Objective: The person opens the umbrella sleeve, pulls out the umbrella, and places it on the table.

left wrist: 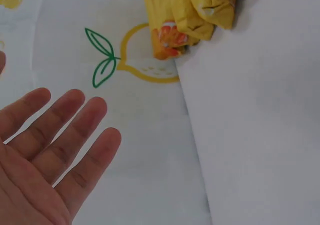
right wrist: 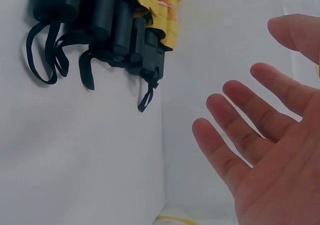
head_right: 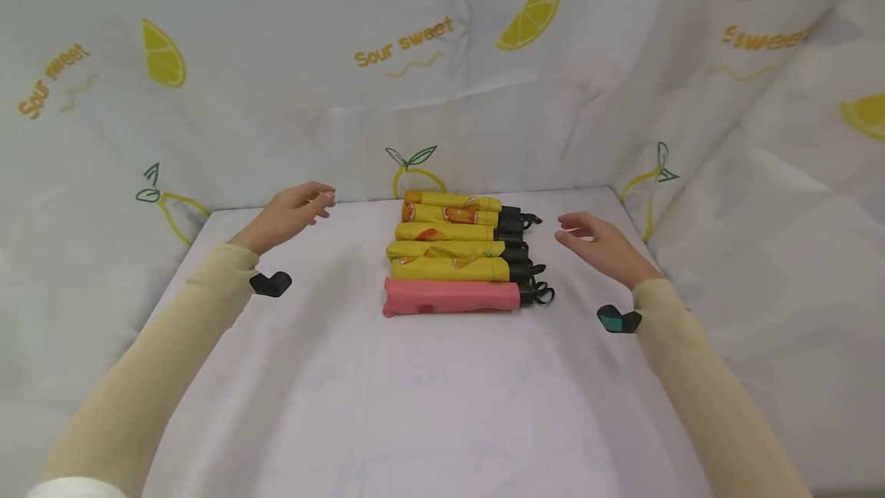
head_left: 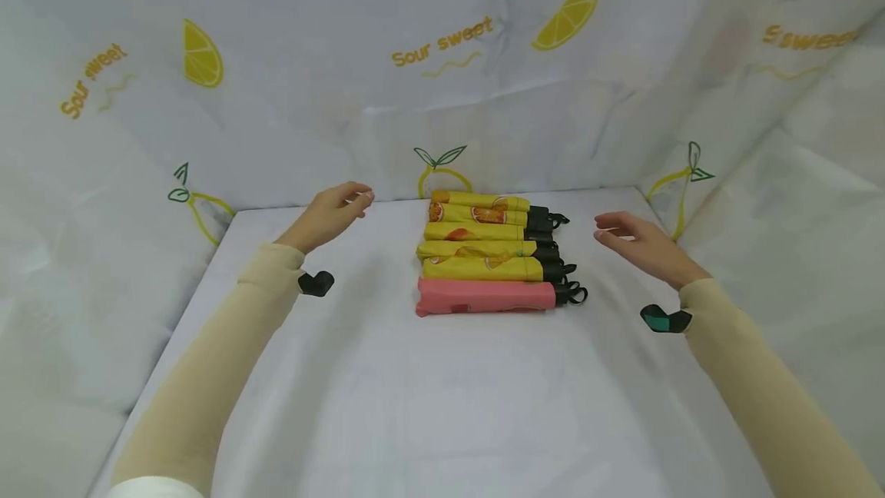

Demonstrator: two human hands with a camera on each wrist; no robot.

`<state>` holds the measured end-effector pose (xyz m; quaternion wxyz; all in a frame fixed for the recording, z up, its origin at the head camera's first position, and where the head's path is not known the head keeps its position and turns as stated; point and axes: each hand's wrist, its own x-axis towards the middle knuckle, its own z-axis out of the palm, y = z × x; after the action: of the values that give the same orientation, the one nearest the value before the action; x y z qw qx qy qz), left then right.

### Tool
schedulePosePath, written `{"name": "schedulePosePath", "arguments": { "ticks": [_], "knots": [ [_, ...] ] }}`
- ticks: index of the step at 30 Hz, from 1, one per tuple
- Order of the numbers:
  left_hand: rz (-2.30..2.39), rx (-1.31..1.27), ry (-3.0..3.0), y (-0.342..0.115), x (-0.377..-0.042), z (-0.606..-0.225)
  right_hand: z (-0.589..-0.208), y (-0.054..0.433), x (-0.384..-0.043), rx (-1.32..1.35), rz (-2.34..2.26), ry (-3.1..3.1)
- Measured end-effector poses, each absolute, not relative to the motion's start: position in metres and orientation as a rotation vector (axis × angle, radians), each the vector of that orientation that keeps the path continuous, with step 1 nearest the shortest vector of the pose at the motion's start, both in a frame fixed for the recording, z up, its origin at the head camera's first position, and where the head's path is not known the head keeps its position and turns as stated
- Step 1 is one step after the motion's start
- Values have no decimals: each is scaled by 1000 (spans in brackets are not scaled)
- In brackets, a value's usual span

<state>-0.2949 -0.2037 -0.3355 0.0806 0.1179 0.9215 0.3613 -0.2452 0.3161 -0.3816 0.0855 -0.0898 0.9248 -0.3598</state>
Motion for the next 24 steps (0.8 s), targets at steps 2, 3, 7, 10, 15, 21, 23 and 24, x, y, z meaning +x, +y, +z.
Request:
{"name": "schedulePosePath", "arguments": {
  "ticks": [2, 3, 7, 10, 15, 21, 23, 24],
  "knots": [
    [1052, 392, 2732, -201, -292, -337, -381, 315, -240, -293, -1063, 2761],
    [1039, 413, 2731, -199, -290, -338, -382, 314, -239, -307, -1059, 2761],
    [1030, 487, 2761, -195, -279, -345, -387, 306, -234, -351, -1061, 2757],
    [1070, 519, 2780, -192, -270, -352, -393, 299, -232, -382, -1058, 2765],
    [1063, 566, 2761, -185, -260, -370, -404, 291, -228, -413, -1045, 2771],
    [1034, 562, 2648, -177, -257, -404, -419, 284, -227, -394, -1029, 2730],
    [1041, 533, 2608, -174, -257, -415, -425, 281, -228, -384, -1031, 2713],
    [1048, 525, 2592, -174, -257, -421, -428, 280, -228, -379, -1033, 2703]
  ]
}}
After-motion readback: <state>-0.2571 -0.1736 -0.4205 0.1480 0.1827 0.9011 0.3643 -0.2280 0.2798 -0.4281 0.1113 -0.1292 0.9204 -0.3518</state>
